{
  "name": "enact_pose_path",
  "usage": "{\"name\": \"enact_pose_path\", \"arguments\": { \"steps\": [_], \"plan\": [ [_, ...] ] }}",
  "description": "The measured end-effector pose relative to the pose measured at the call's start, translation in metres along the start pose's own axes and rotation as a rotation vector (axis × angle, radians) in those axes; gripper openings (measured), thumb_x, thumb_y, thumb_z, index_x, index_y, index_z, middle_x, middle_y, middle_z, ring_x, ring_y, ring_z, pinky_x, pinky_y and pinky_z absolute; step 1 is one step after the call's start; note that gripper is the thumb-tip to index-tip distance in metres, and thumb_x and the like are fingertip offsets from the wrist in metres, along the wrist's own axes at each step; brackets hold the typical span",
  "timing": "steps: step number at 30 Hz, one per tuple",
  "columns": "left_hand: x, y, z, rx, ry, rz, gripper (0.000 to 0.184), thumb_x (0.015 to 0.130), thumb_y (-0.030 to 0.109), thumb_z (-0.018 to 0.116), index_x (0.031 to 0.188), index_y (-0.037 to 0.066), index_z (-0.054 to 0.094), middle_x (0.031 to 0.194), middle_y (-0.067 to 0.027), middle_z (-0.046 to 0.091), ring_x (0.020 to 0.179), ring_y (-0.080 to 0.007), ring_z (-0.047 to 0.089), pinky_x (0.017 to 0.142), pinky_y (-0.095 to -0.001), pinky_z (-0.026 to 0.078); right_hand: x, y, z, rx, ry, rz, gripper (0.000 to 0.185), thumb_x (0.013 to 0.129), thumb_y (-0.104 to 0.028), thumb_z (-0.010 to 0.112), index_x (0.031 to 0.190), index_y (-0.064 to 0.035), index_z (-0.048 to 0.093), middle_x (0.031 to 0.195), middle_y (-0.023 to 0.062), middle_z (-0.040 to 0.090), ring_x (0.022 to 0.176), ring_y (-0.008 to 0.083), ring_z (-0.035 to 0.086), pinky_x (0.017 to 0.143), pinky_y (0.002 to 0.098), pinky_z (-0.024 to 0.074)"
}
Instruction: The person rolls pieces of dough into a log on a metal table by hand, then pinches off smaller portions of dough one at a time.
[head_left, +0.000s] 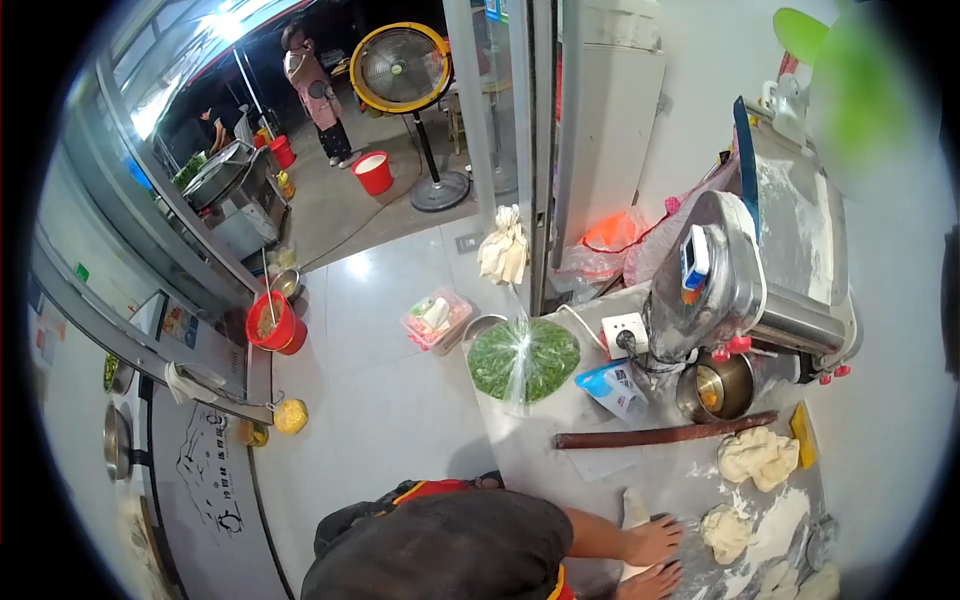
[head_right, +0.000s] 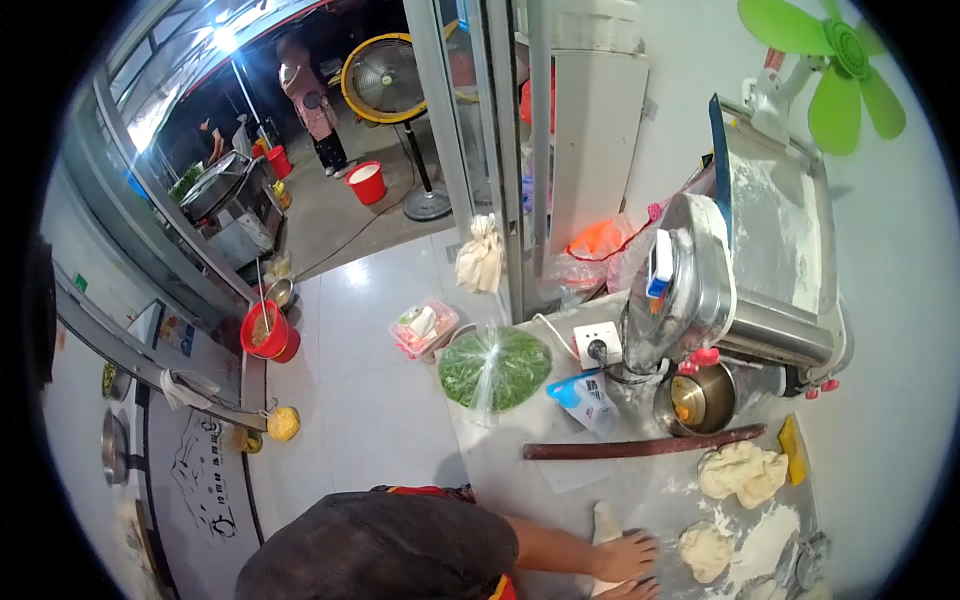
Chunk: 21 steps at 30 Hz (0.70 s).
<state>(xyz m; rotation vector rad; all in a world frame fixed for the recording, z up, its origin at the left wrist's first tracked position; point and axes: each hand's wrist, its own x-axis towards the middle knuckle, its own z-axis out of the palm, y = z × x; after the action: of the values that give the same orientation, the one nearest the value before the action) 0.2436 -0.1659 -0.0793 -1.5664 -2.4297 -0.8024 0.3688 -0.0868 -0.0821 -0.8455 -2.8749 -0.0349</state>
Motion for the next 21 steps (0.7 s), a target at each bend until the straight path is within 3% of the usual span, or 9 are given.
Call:
{"name": "enact_pose_path", "arguments": {
  "steps": [3,5,7,9,10,12,15,19,21],
  "plan": [
    [0.041,0.000,-0.004,-0.032,-0.319,-0.049,0.036,0.084,0.033,0.056,0.107,0.007,0.064,0.115,-0.0087,0.057,0.121,-0.0271,0.043,0.104,-0.0461,0.027,0.033,0.027,0.002,-0.076,-0.007,0.117,0.058,0.100,-0.051,0.032,0.139,-0.0101,0.047,0.145,0.0175,0.043,0.132,0.0385,0.041,0.106,0.0577,0.0315],
    [0.034,0.001,0.013,-0.012,-0.102,-0.037,0.036,0.084,0.036,0.055,0.104,0.008,0.066,0.114,-0.0081,0.057,0.119,-0.0259,0.043,0.101,-0.0473,0.029,0.043,0.033,0.002,-0.085,-0.096,0.186,0.058,0.101,-0.051,0.031,0.138,-0.0093,0.048,0.145,0.0178,0.043,0.130,0.0385,0.042,0.105,0.0583,0.0318],
    [0.011,-0.003,0.025,0.080,0.234,0.022,0.036,0.085,0.037,0.055,0.102,0.008,0.067,0.112,-0.0080,0.058,0.117,-0.0258,0.045,0.100,-0.0485,0.029,0.020,0.016,-0.010,-0.078,-0.009,0.043,0.051,0.100,-0.043,0.036,0.126,-0.0044,0.057,0.130,0.0187,0.054,0.116,0.0386,0.053,0.096,0.0547,0.0404],
    [-0.015,-0.003,-0.017,-0.192,-0.349,0.072,0.042,0.085,0.040,0.055,0.112,0.009,0.064,0.121,-0.0123,0.055,0.123,-0.0312,0.042,0.105,-0.0547,0.025,-0.019,0.001,-0.043,0.163,0.006,-0.052,0.036,0.097,-0.030,0.044,0.111,-0.0063,0.065,0.108,0.0186,0.067,0.102,0.0374,0.062,0.086,0.0491,0.0483],
    [-0.031,-0.001,-0.057,-0.308,-0.559,0.075,0.043,0.084,0.040,0.057,0.115,0.010,0.063,0.124,-0.0143,0.053,0.126,-0.0343,0.040,0.108,-0.0569,0.023,-0.037,-0.009,-0.036,0.187,0.004,-0.082,0.036,0.097,-0.031,0.043,0.113,-0.0062,0.065,0.110,0.0187,0.066,0.103,0.0376,0.062,0.087,0.0495,0.0479],
    [-0.089,-0.010,-0.101,-0.267,-0.224,0.289,0.046,0.081,0.039,0.063,0.118,0.011,0.060,0.125,-0.0161,0.051,0.127,-0.0380,0.038,0.107,-0.0599,0.023,-0.057,-0.041,-0.015,0.126,-0.005,-0.095,0.038,0.097,-0.033,0.043,0.115,-0.0060,0.063,0.113,0.0188,0.064,0.105,0.0379,0.060,0.088,0.0503,0.0470],
    [-0.128,-0.022,-0.076,-0.347,0.166,0.365,0.048,0.078,0.037,0.068,0.115,0.009,0.059,0.126,-0.0168,0.051,0.128,-0.0402,0.037,0.105,-0.0627,0.025,-0.051,-0.051,-0.003,0.080,-0.005,-0.084,0.041,0.098,-0.035,0.043,0.119,-0.0056,0.061,0.118,0.0190,0.061,0.109,0.0385,0.058,0.090,0.0516,0.0456],
    [-0.058,-0.022,-0.047,-0.219,-0.230,0.134,0.053,0.080,0.037,0.066,0.123,0.007,0.056,0.142,-0.0201,0.040,0.135,-0.0423,0.030,0.106,-0.0625,0.024,-0.017,-0.021,0.000,0.018,0.011,-0.007,0.045,0.098,-0.038,0.042,0.123,-0.0050,0.059,0.124,0.0192,0.058,0.113,0.0392,0.055,0.093,0.0532,0.0437],
    [-0.028,-0.032,0.024,-0.167,0.142,0.133,0.050,0.083,0.037,0.062,0.121,0.006,0.055,0.143,-0.0198,0.040,0.136,-0.0396,0.031,0.108,-0.0606,0.021,0.009,0.002,-0.001,-0.019,0.041,0.053,0.047,0.099,-0.039,0.042,0.126,-0.0048,0.058,0.127,0.0193,0.056,0.115,0.0395,0.054,0.094,0.0541,0.0428]
  ]
}}
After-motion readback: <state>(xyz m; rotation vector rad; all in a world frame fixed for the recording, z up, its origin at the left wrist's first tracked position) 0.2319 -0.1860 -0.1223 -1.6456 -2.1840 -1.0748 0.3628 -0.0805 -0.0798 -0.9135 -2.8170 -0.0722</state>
